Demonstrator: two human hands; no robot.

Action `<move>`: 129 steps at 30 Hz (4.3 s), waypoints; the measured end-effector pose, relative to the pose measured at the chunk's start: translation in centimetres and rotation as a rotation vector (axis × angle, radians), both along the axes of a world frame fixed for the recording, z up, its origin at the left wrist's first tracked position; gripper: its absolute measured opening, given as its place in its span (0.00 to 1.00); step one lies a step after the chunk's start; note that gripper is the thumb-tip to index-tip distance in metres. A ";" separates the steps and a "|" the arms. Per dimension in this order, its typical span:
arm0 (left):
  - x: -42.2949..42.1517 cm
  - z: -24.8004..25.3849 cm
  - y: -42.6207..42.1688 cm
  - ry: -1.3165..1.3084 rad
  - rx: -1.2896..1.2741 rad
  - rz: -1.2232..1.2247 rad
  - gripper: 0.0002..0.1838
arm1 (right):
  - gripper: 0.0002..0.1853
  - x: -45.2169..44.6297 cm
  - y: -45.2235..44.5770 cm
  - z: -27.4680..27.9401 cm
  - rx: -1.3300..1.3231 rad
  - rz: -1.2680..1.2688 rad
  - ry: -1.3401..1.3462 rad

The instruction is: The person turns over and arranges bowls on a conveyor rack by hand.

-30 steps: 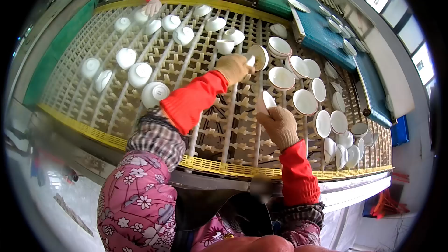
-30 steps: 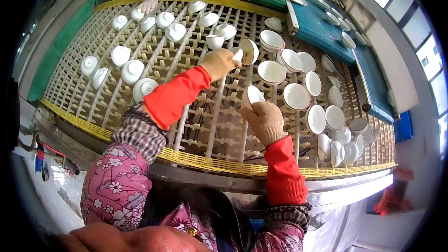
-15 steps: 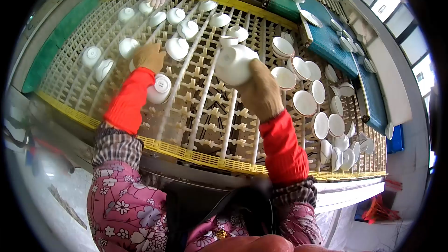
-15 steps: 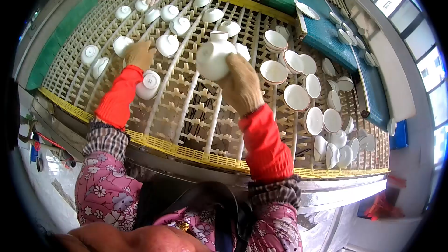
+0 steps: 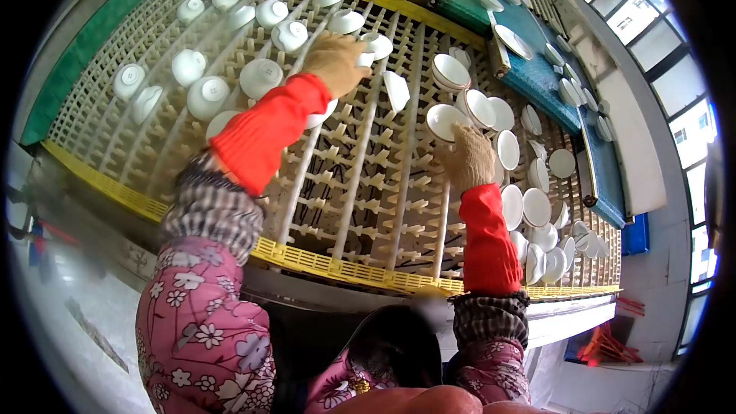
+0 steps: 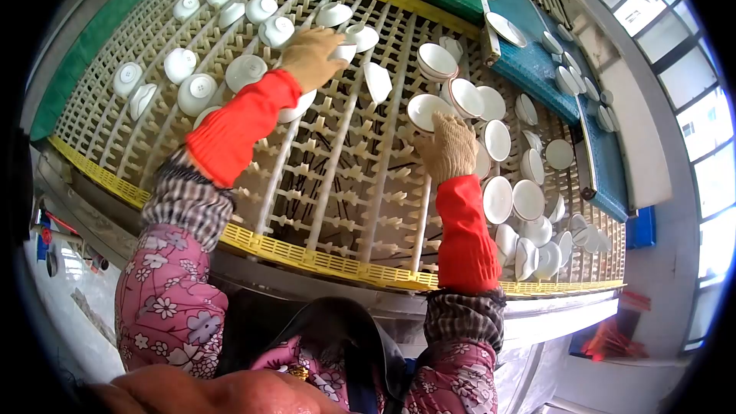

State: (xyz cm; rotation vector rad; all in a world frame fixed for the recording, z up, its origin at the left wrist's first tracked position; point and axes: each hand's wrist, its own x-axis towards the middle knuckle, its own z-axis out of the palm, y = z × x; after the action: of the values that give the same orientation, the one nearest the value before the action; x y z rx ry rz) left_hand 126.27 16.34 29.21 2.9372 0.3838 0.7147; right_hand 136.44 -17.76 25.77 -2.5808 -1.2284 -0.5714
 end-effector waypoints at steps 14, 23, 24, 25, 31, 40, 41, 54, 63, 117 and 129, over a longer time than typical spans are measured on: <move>-5.2 -0.2 0.3 -0.063 -0.918 -0.162 0.18 | 0.20 -3.8 -2.1 -2.6 0.264 0.013 0.606; -25.7 -4.9 -2.4 0.354 -0.337 -0.457 0.14 | 0.16 -7.5 -1.2 3.4 0.433 0.498 0.091; -25.6 -4.8 -3.3 0.362 -0.421 -0.357 0.14 | 0.16 -7.9 0.3 3.8 0.529 0.492 0.095; -25.5 -4.6 -4.1 0.365 -0.503 -0.258 0.14 | 0.14 -8.5 1.5 4.0 0.595 0.541 0.233; -24.9 -2.4 -7.9 0.251 -0.471 0.050 0.16 | 0.18 -6.3 0.6 0.8 0.433 0.427 0.361; -14.7 0.3 -10.3 -0.030 -0.769 -0.100 0.33 | 0.15 -2.5 -11.0 -1.6 0.001 0.034 0.038; -11.4 -0.7 -10.0 -0.089 -0.826 -0.040 0.36 | 0.15 -1.6 -10.9 -2.7 -0.077 0.014 -0.029; 12.3 -6.2 -10.3 -0.172 -1.057 0.323 0.30 | 0.23 -2.1 -10.0 -2.9 -0.187 -0.104 0.004; 4.9 -2.8 0.4 0.135 -0.271 0.131 0.19 | 0.27 -1.4 -10.7 -3.0 -0.127 0.024 -0.068; 2.8 -7.0 -23.4 -0.093 -0.136 -0.666 0.21 | 0.20 4.5 -27.5 -2.4 0.201 -0.005 0.589; -21.6 1.1 -8.0 -0.218 -0.408 0.245 0.28 | 0.23 -4.7 -22.4 0.9 0.236 0.159 1.289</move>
State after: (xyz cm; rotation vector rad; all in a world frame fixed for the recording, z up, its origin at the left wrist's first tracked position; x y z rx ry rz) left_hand 104.62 8.36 30.32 2.4280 0.7734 0.8560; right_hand 131.76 -40.18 26.65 -1.8989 -0.7585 0.8285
